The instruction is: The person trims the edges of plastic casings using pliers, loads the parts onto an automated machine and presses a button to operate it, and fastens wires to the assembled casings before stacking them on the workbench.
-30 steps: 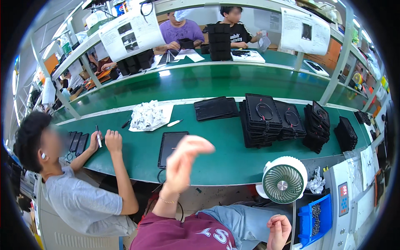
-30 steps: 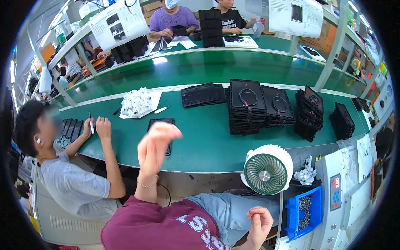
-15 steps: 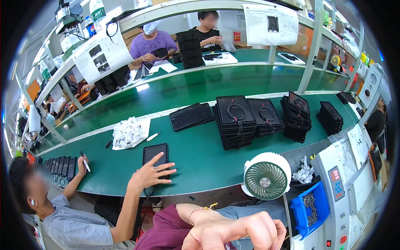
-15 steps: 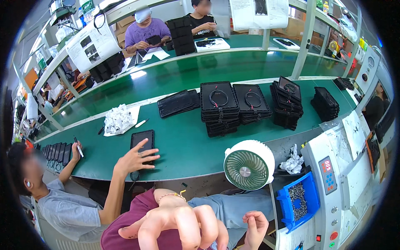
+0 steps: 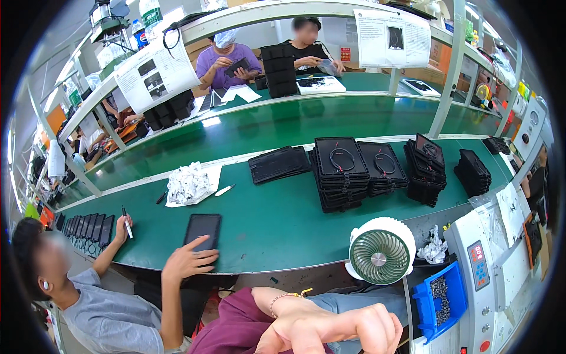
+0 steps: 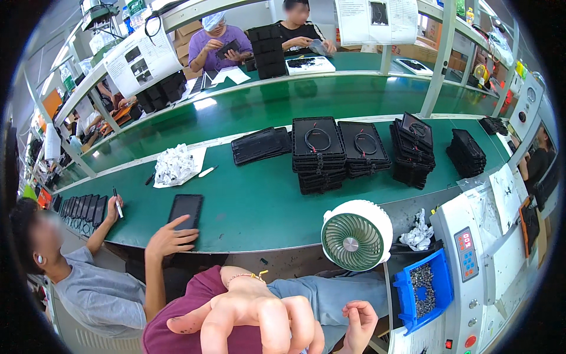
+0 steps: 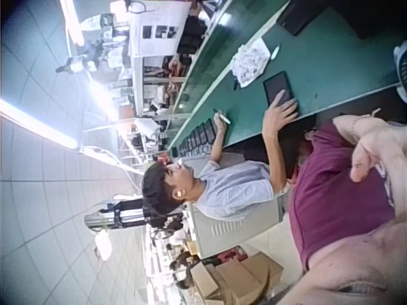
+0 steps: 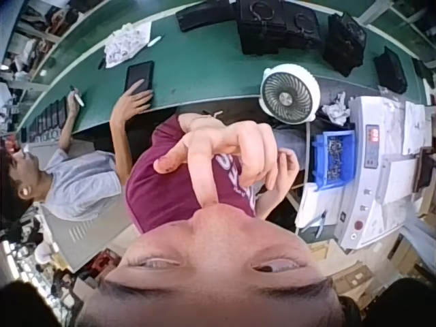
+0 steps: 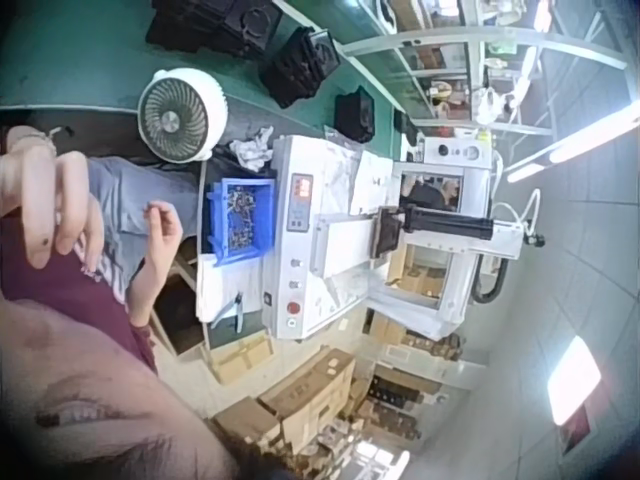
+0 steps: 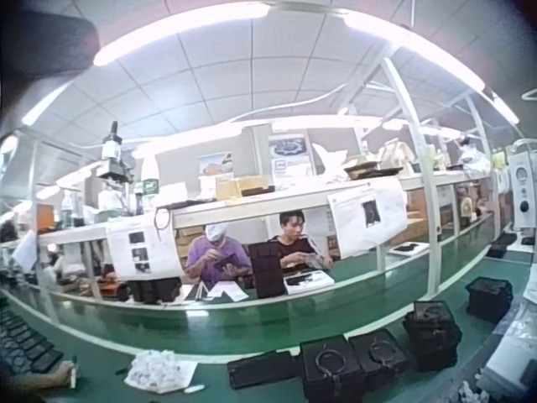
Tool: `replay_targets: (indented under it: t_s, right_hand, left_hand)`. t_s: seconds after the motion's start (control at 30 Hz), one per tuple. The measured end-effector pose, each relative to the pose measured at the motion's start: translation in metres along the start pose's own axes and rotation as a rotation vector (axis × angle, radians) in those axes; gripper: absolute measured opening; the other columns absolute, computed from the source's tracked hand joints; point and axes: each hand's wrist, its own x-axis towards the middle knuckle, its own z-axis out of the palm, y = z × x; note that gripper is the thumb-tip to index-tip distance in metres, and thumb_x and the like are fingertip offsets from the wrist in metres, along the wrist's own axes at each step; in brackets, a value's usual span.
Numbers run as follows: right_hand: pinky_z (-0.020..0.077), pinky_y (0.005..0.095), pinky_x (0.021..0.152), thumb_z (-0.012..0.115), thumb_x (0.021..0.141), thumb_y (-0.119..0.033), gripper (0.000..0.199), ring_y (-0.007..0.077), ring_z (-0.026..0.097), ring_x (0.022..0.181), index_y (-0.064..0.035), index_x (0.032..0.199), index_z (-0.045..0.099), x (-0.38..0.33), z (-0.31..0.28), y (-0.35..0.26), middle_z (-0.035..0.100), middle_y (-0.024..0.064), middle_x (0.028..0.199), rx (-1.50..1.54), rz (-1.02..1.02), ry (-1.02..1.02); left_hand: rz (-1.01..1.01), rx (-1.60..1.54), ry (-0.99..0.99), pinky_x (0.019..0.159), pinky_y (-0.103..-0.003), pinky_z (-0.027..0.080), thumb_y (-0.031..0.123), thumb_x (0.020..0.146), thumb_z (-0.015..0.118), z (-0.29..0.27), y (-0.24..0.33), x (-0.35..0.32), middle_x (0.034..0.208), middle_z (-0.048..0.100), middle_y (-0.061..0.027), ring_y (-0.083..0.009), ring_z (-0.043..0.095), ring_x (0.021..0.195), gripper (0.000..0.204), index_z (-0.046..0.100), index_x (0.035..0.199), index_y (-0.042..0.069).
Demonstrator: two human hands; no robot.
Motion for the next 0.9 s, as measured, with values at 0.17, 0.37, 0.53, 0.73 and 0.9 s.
replay_targets:
  t_s: [0.17,0.37,0.53,0.73,0.9]
  right_hand:
    - [0.0399,0.0210,0.070,0.057,0.088,-0.007,0.008,0.0093,0.050,0.076,0.0005,0.089,0.058,0.003,-0.008,0.010,0.056,0.0022,0.083,-0.018,-0.056,-0.025]
    - [0.0421,0.0219,0.067,0.059,0.087,-0.008,0.009,0.0110,0.053,0.074,0.0014,0.088,0.058,0.011,-0.017,0.025,0.058,0.0046,0.082,-0.030,-0.111,-0.069]
    - [0.0440,0.0226,0.065,0.061,0.085,-0.008,0.011,0.0124,0.056,0.072,0.0023,0.086,0.058,0.021,-0.022,0.040,0.059,0.0066,0.081,-0.039,-0.149,-0.088]
    - [0.0473,0.0233,0.068,0.061,0.083,-0.001,0.006,0.0120,0.060,0.075,0.0023,0.088,0.060,0.009,-0.029,0.023,0.062,0.0066,0.083,-0.072,-0.144,-0.020]
    - [0.0469,0.0244,0.073,0.062,0.082,0.002,0.009,0.0145,0.060,0.082,0.0039,0.090,0.060,-0.001,-0.025,-0.025,0.062,0.0092,0.088,-0.138,-0.297,-0.062]
  left_hand:
    - [-0.030,-0.038,-0.058,0.080,-0.041,0.042,0.059,0.091,0.034,-0.005,0.001,-0.005,0.101,0.042,-0.0134,-0.0269,0.045,0.088,0.056,0.067,0.096,0.014]
    - [0.034,-0.143,0.008,0.077,-0.043,0.040,0.055,0.092,0.036,0.003,-0.001,0.004,0.102,0.041,-0.0149,-0.0278,0.043,0.091,0.053,0.064,0.100,0.010]
    - [0.068,-0.103,0.007,0.077,-0.043,0.039,0.055,0.092,0.037,-0.002,-0.001,0.000,0.105,0.041,-0.0160,-0.0278,0.042,0.090,0.054,0.064,0.101,0.009]
    - [-0.100,-0.208,-0.063,0.082,-0.046,0.042,0.057,0.091,0.040,-0.011,-0.006,0.002,0.103,0.046,-0.0155,-0.0290,0.050,0.089,0.054,0.062,0.098,0.009]
    - [-0.064,-0.384,0.301,0.063,-0.040,0.052,0.010,0.087,0.060,-0.036,-0.023,0.005,0.093,0.053,-0.0196,-0.0344,0.057,0.078,0.020,0.041,0.087,0.004]
